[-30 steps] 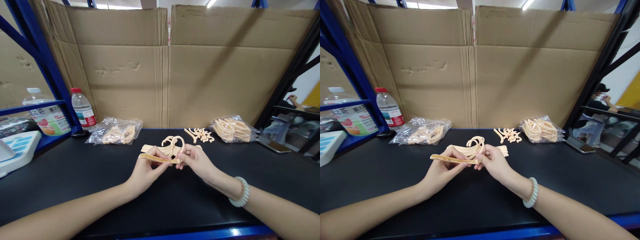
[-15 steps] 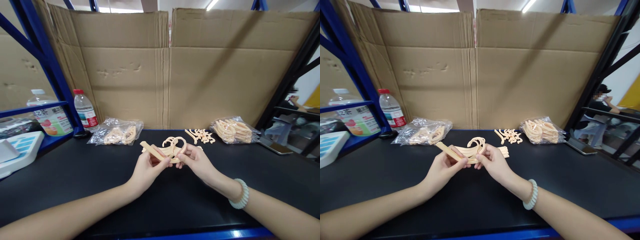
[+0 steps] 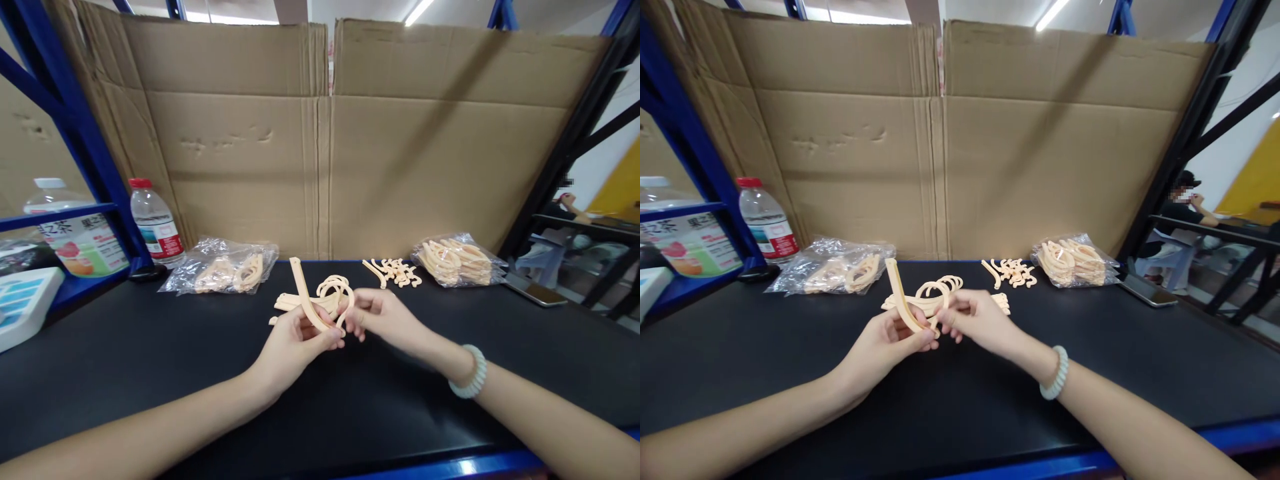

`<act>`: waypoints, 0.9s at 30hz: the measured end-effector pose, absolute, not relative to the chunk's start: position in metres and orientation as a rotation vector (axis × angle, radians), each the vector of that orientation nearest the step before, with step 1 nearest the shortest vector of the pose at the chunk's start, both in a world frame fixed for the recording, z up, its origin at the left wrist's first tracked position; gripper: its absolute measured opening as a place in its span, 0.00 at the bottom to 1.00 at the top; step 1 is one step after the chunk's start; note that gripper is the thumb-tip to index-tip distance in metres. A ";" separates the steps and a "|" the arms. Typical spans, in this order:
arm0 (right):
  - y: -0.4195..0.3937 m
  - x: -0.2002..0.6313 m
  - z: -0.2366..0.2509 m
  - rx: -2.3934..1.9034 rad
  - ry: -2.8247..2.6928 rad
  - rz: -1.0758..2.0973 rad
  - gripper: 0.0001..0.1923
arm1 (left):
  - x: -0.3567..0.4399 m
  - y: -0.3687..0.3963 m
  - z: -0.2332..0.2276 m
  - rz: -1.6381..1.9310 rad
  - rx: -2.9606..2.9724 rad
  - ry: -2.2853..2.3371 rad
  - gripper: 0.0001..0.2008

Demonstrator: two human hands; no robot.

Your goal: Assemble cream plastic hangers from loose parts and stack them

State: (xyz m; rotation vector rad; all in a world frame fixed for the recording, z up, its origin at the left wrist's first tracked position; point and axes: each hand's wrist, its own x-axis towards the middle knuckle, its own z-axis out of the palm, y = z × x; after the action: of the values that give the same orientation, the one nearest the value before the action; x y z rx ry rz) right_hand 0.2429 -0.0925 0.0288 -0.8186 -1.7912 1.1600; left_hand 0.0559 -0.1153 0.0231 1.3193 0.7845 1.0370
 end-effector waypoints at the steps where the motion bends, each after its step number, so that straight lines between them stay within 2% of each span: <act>1: -0.084 0.254 0.033 -0.856 -1.866 1.037 0.15 | 0.055 -0.114 0.023 1.040 1.308 0.800 0.14; 4: -0.056 0.295 0.040 -1.059 -2.114 0.346 0.05 | 0.054 -0.111 0.022 1.022 1.283 0.834 0.14; 6: -0.038 0.320 0.036 -1.215 -2.268 0.009 0.10 | 0.054 -0.109 0.020 1.012 1.268 0.835 0.15; 7: -0.030 0.330 0.033 -1.273 -2.310 -0.047 0.14 | 0.054 -0.108 0.019 1.010 1.259 0.833 0.15; 10: -0.016 0.342 0.019 -1.327 -2.324 -0.004 0.19 | 0.055 -0.107 0.018 1.011 1.240 0.832 0.16; 15: -0.012 0.336 0.012 -1.281 -2.252 0.093 0.09 | 0.055 -0.108 0.017 1.045 1.228 0.820 0.16; 21: -0.022 0.325 0.028 -1.115 -1.895 0.148 0.07 | 0.054 -0.107 0.017 1.053 1.203 0.798 0.16; 23: -0.033 0.317 0.035 -1.032 -1.765 0.260 0.08 | 0.053 -0.107 0.016 1.052 1.191 0.770 0.16; 27: -0.064 0.291 0.045 -0.879 -1.484 0.676 0.14 | 0.052 -0.106 0.015 1.071 1.174 0.713 0.16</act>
State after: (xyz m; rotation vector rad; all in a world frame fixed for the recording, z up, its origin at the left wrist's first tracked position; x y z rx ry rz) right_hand 0.2907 -0.0642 0.0446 -0.8786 -1.4838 0.6760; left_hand 0.0515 -0.1062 0.0147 1.1745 0.7133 1.0710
